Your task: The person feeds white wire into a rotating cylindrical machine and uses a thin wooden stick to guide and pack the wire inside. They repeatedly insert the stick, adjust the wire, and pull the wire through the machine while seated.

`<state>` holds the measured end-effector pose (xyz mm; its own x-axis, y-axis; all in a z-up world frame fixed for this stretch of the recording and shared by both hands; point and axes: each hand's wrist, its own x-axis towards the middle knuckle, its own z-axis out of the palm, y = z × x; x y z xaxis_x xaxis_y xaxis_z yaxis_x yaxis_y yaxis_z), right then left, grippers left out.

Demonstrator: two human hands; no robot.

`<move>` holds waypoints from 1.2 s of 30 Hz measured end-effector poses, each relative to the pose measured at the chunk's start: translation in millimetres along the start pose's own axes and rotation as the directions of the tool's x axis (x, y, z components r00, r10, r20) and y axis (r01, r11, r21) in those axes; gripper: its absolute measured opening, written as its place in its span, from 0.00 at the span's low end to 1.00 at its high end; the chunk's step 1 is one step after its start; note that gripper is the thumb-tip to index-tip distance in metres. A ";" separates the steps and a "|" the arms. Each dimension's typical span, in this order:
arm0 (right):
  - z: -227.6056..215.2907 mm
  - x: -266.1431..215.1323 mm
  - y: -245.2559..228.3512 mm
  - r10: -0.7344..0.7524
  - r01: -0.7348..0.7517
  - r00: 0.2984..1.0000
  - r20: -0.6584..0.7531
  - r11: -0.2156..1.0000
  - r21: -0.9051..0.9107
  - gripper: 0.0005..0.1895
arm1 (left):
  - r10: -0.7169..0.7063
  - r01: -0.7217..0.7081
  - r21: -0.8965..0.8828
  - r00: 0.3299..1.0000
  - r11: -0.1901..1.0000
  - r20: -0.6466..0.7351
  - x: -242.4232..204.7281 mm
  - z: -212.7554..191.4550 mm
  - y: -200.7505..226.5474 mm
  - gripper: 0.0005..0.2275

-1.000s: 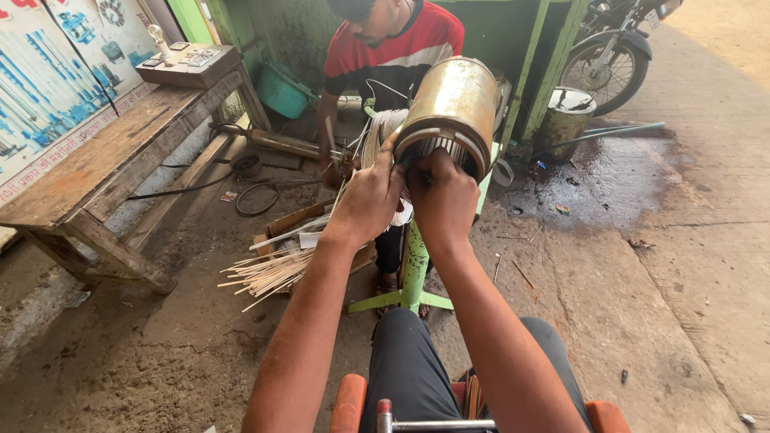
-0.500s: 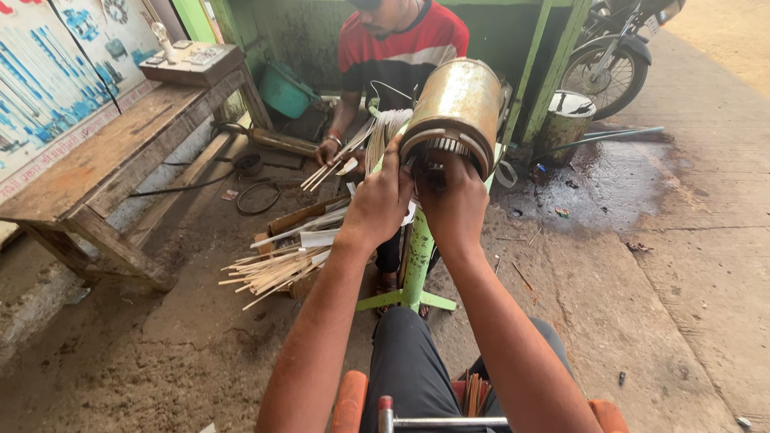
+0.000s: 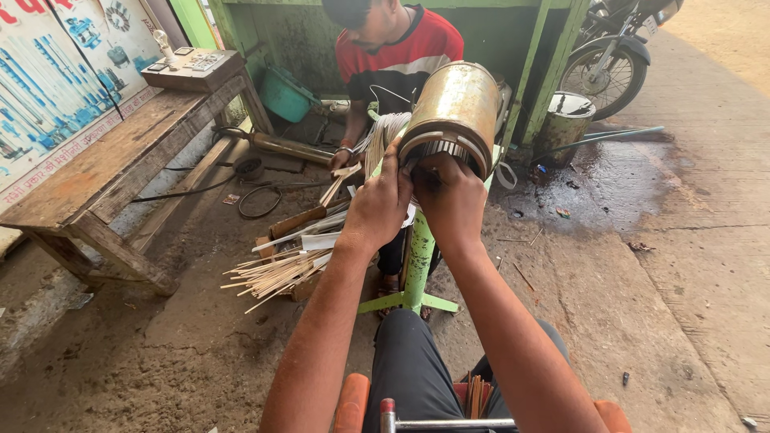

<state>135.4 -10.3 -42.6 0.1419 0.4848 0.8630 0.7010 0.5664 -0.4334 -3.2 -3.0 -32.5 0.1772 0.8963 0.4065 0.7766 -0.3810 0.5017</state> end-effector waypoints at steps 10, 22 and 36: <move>-58.9 -41.5 -17.1 -0.052 0.031 0.994 0.099 0.979 0.202 0.08 | -0.019 0.021 0.032 0.998 0.999 -0.059 -4.3 2.9 3.6 0.27; -160.9 -184.8 191.0 0.657 -0.156 0.518 0.547 0.702 -0.695 0.32 | -0.106 -0.023 -0.384 0.945 0.923 -0.310 -128.3 88.6 -8.6 0.12; -71.4 -313.5 204.3 0.355 -0.090 0.047 0.934 0.932 -0.350 0.08 | -0.242 0.198 -0.445 0.969 0.874 -0.043 -180.0 121.9 -15.6 0.12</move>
<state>284.0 -94.1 -383.2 -0.3969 0.8461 -0.3558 0.8856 0.2511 -0.3908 26.5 -130.7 -206.6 -0.0418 0.9512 0.3056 0.4446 -0.2562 0.8583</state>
